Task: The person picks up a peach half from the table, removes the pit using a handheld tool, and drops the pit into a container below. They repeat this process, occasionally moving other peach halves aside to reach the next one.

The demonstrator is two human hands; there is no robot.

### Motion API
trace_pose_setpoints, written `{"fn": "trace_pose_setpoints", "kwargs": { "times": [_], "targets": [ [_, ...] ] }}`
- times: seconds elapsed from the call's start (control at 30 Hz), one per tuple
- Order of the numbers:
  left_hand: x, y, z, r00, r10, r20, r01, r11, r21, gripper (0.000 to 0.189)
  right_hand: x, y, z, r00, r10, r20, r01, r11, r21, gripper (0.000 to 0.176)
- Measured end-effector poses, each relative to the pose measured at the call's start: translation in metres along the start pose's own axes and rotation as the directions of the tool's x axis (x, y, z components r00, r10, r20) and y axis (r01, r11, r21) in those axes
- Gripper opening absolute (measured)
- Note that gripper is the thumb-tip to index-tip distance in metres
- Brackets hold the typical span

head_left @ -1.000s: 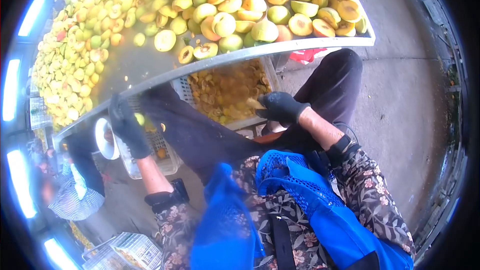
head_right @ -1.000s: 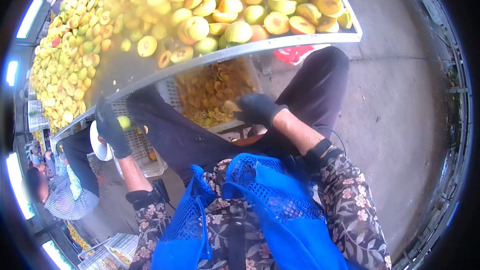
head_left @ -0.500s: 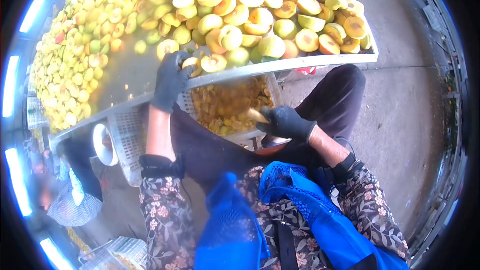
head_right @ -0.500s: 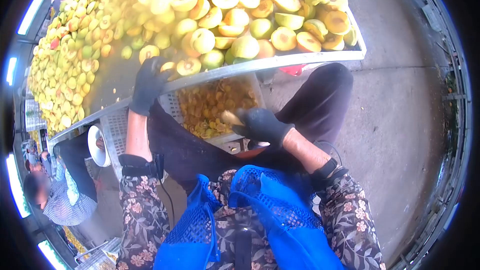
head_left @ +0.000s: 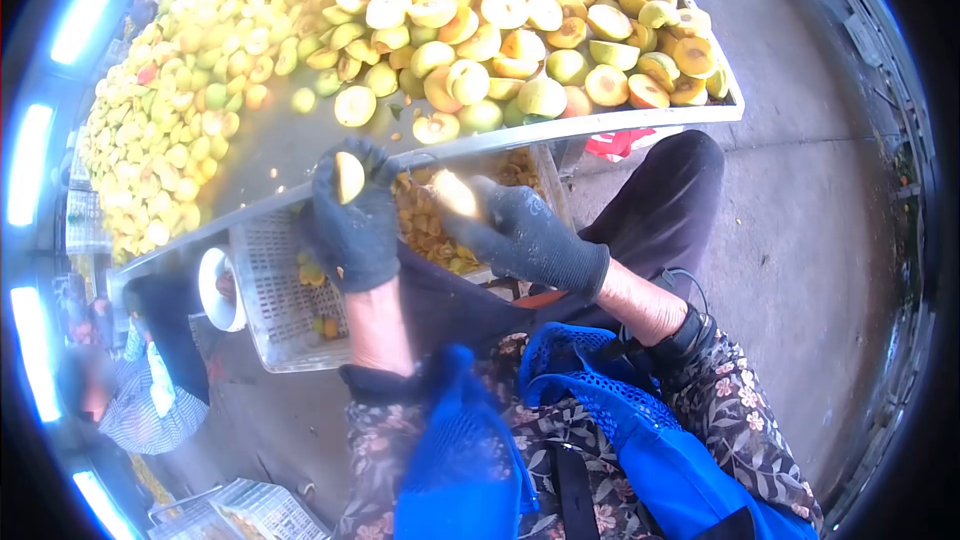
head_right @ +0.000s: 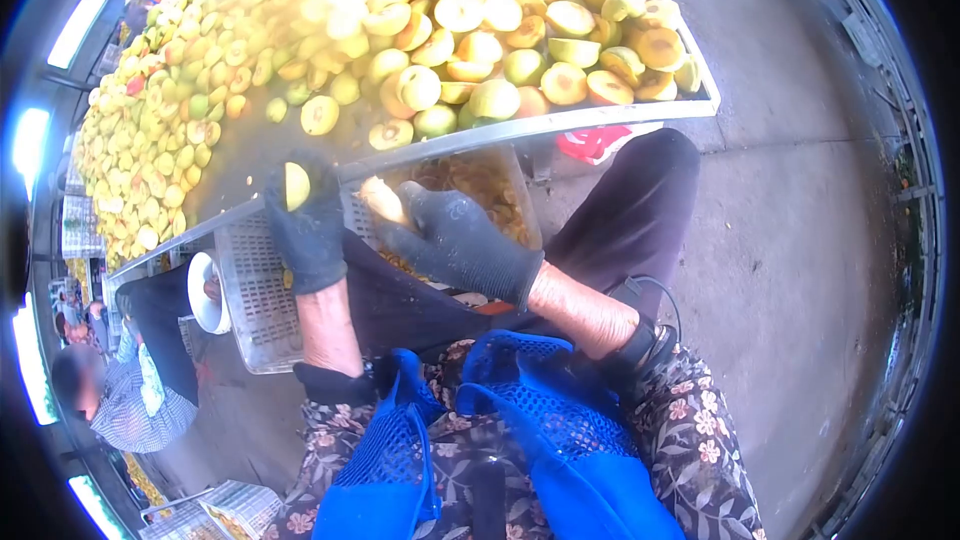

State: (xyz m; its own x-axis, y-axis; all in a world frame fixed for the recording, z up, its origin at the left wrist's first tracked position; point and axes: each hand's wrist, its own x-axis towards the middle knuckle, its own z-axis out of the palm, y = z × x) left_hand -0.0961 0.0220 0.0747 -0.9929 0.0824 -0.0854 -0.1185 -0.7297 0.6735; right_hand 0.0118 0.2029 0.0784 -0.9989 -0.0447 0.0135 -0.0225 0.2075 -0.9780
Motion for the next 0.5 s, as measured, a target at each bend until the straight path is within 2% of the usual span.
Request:
{"fn": "trace_pose_setpoints", "kwargs": {
  "times": [0.07,0.1,0.13,0.17,0.23,0.27,0.33,0.37,0.47,0.5],
  "targets": [
    [-0.011,0.0,0.006,0.992,-0.12,0.043,0.126,0.97,-0.209,0.039,-0.006,-0.002,0.002,1.0,-0.023,0.01,0.024,0.997,-0.077,0.043],
    [-0.022,0.0,0.017,0.993,0.026,0.119,-0.022,0.999,-0.03,0.042,-0.009,-0.004,0.0,0.999,-0.049,-0.012,0.047,0.988,-0.145,0.043],
    [-0.027,0.001,0.023,0.936,0.285,0.207,-0.35,0.814,0.464,0.042,-0.011,-0.007,0.0,0.996,-0.077,-0.035,0.068,0.975,-0.213,0.043],
    [-0.031,0.001,0.028,0.805,0.432,0.406,-0.557,0.314,0.769,0.042,-0.014,-0.012,0.0,0.997,-0.063,-0.032,0.058,0.989,-0.135,0.043],
    [-0.039,0.001,0.039,0.701,0.444,0.558,-0.607,-0.039,0.794,0.045,-0.02,-0.023,0.0,0.999,-0.03,-0.031,0.031,0.999,0.021,0.041],
    [-0.043,0.001,0.044,0.758,0.449,0.473,-0.611,0.232,0.757,0.049,-0.021,-0.027,0.0,0.99,-0.139,-0.036,0.139,0.99,-0.006,0.041],
    [-0.054,0.002,0.057,0.838,0.417,0.351,-0.537,0.523,0.661,0.06,-0.023,-0.032,0.002,0.936,-0.35,-0.03,0.348,0.936,-0.057,0.04],
    [-0.06,0.004,0.065,0.859,0.406,0.312,-0.504,0.561,0.657,0.068,-0.021,-0.03,0.009,0.873,-0.472,-0.119,0.449,0.876,-0.176,0.037],
    [-0.069,0.007,0.071,0.886,0.387,0.255,-0.454,0.618,0.642,0.091,-0.029,-0.043,0.008,0.917,-0.399,0.006,0.388,0.888,-0.249,0.031],
    [-0.071,0.008,0.072,0.891,0.382,0.248,-0.446,0.629,0.637,0.099,-0.028,-0.042,0.011,0.909,-0.417,-0.011,0.401,0.879,-0.258,0.03]
  ]
}}
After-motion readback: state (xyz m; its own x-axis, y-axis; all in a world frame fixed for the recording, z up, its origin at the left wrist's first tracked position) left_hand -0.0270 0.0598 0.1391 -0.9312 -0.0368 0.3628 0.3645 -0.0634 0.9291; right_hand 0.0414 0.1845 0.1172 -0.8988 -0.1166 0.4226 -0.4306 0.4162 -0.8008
